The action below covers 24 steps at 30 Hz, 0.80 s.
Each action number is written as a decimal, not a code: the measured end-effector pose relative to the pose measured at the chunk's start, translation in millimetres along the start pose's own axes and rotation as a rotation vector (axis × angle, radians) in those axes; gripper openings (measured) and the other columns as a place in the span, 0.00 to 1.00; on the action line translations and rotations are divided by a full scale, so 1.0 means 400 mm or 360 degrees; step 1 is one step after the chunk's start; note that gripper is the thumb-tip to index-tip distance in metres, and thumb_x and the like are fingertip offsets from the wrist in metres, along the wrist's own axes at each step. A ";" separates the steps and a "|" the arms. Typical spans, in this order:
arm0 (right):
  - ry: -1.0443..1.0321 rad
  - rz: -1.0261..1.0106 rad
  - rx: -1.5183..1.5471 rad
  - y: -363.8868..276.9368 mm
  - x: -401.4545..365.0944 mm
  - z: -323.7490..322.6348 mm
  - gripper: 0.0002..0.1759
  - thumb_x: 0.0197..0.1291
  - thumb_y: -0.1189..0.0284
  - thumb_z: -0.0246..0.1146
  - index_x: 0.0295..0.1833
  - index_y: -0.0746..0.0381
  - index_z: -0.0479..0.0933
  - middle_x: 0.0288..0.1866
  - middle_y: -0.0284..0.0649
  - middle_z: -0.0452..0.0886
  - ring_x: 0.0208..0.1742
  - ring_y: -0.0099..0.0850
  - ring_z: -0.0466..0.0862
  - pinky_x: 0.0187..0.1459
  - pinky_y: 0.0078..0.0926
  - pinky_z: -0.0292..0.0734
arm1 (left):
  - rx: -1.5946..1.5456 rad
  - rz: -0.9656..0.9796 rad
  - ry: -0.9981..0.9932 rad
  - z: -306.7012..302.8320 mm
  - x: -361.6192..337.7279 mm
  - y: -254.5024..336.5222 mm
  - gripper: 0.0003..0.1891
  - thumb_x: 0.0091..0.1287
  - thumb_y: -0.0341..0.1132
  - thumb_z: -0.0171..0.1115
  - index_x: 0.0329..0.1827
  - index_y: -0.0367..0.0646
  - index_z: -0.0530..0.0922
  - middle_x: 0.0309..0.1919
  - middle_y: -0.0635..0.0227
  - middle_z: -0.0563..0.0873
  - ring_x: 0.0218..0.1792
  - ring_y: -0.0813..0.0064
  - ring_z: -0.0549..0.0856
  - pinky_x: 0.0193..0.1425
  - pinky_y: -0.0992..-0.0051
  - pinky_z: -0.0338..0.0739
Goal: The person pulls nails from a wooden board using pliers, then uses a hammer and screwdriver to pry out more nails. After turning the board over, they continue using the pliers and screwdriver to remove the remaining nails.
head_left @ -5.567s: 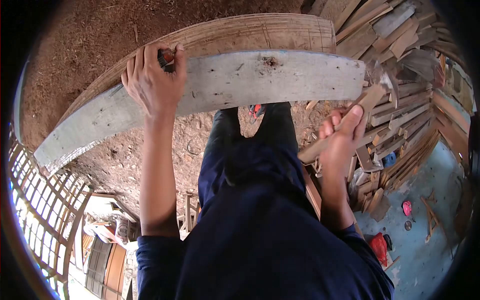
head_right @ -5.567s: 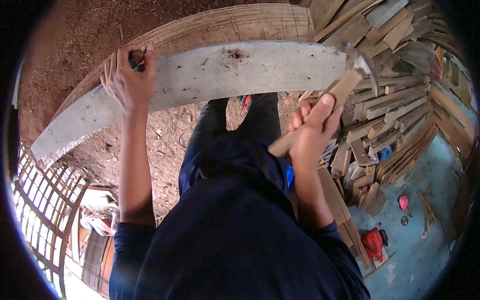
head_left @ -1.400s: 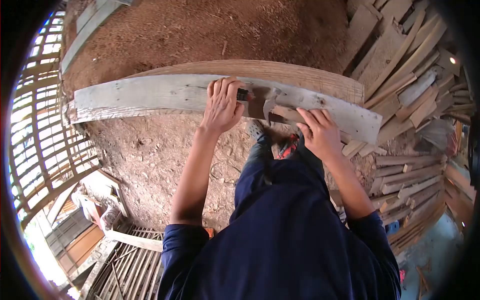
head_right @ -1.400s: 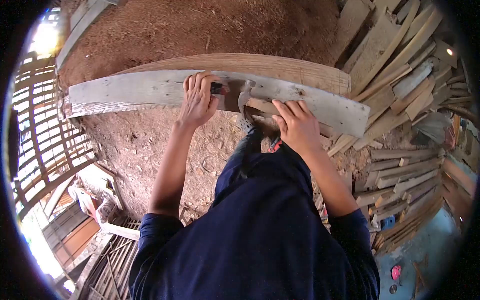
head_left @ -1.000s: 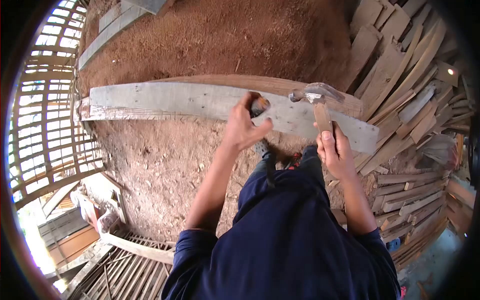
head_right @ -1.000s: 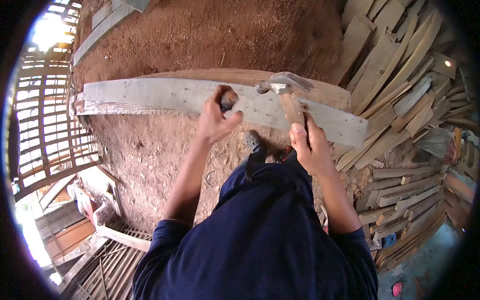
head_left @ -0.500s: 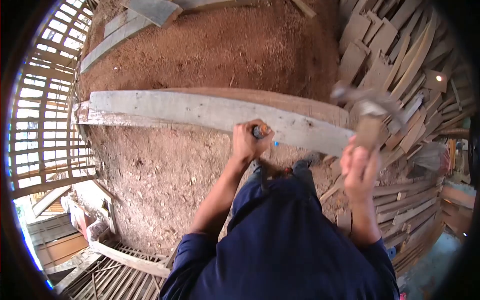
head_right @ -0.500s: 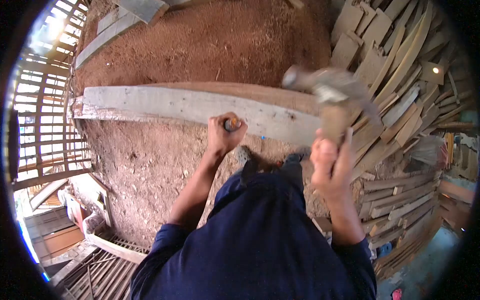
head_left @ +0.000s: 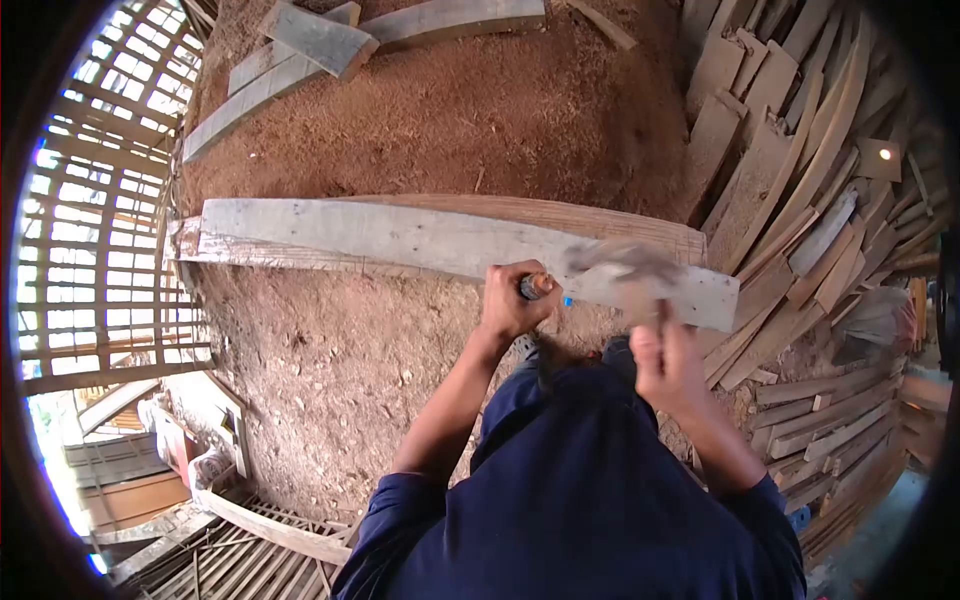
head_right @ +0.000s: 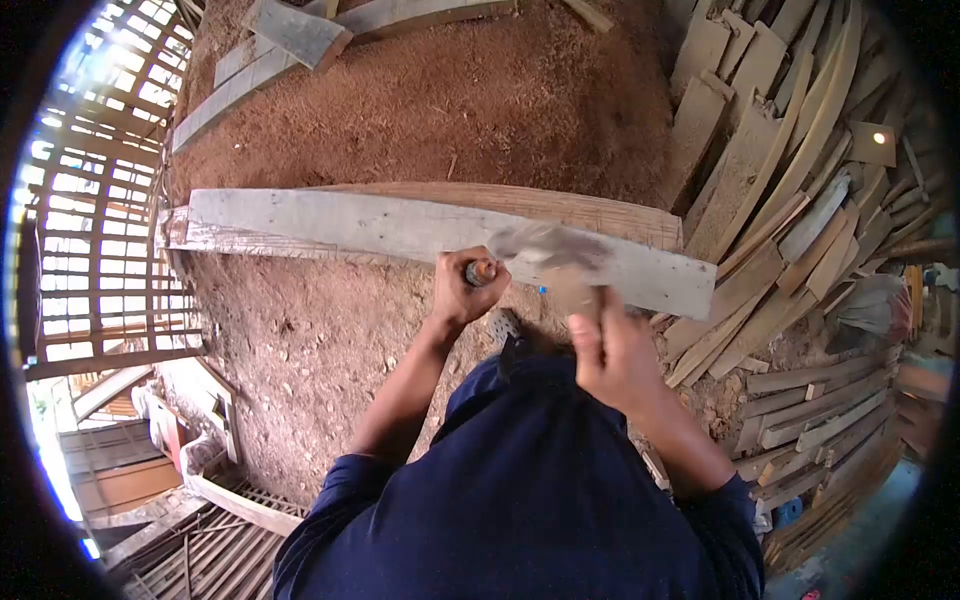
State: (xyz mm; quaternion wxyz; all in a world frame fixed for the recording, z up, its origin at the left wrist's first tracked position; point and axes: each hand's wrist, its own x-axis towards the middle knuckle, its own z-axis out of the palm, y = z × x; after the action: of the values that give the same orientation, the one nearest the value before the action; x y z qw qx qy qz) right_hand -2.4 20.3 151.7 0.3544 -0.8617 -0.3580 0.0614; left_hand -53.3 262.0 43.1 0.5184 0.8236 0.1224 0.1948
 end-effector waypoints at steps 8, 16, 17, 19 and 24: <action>0.0140 0.0101 0.0143 0.036 0.049 0.034 0.20 0.72 0.66 0.60 0.61 0.67 0.74 0.40 0.51 0.84 0.40 0.49 0.87 0.42 0.44 0.81 | 0.1111 0.0129 -0.0561 -0.140 0.135 -0.193 0.26 0.68 0.52 0.59 0.60 0.43 0.71 0.49 0.54 0.79 0.51 0.55 0.80 0.59 0.54 0.74; -0.0062 -0.0092 -0.0403 0.158 0.144 0.395 0.25 0.64 0.66 0.68 0.66 0.56 0.76 0.56 0.44 0.79 0.58 0.46 0.80 0.57 0.44 0.79 | 0.1276 0.0229 -0.0516 -0.283 0.157 -0.377 0.28 0.69 0.42 0.55 0.69 0.36 0.70 0.70 0.46 0.72 0.74 0.45 0.67 0.80 0.45 0.55; -0.0056 -0.0122 -0.0375 0.147 0.162 0.419 0.24 0.64 0.66 0.68 0.66 0.56 0.76 0.55 0.43 0.77 0.57 0.46 0.80 0.57 0.45 0.79 | 0.1250 0.0243 -0.0546 -0.288 0.157 -0.387 0.28 0.69 0.42 0.55 0.69 0.36 0.70 0.70 0.46 0.72 0.74 0.45 0.67 0.80 0.45 0.55; -0.0141 -0.0072 -0.0381 0.139 0.186 0.473 0.22 0.68 0.66 0.64 0.66 0.58 0.75 0.63 0.46 0.73 0.63 0.47 0.76 0.59 0.49 0.77 | 0.1089 0.0325 -0.0462 -0.299 0.149 -0.407 0.31 0.63 0.35 0.54 0.72 0.37 0.68 0.72 0.47 0.70 0.77 0.47 0.63 0.84 0.48 0.48; -0.0031 -0.0119 -0.0492 0.145 0.186 0.479 0.28 0.67 0.65 0.66 0.71 0.58 0.72 0.65 0.47 0.72 0.68 0.48 0.71 0.64 0.53 0.72 | 0.0852 0.0358 -0.0369 -0.302 0.138 -0.395 0.34 0.61 0.34 0.53 0.75 0.41 0.66 0.75 0.55 0.69 0.81 0.50 0.58 0.86 0.47 0.42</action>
State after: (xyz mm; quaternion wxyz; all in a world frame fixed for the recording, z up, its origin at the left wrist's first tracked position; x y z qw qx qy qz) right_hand 16.6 149.5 -17.3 0.2159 -0.8914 -0.3984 0.0008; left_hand -58.0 450.0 -42.0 0.2690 0.9559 0.0176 0.1164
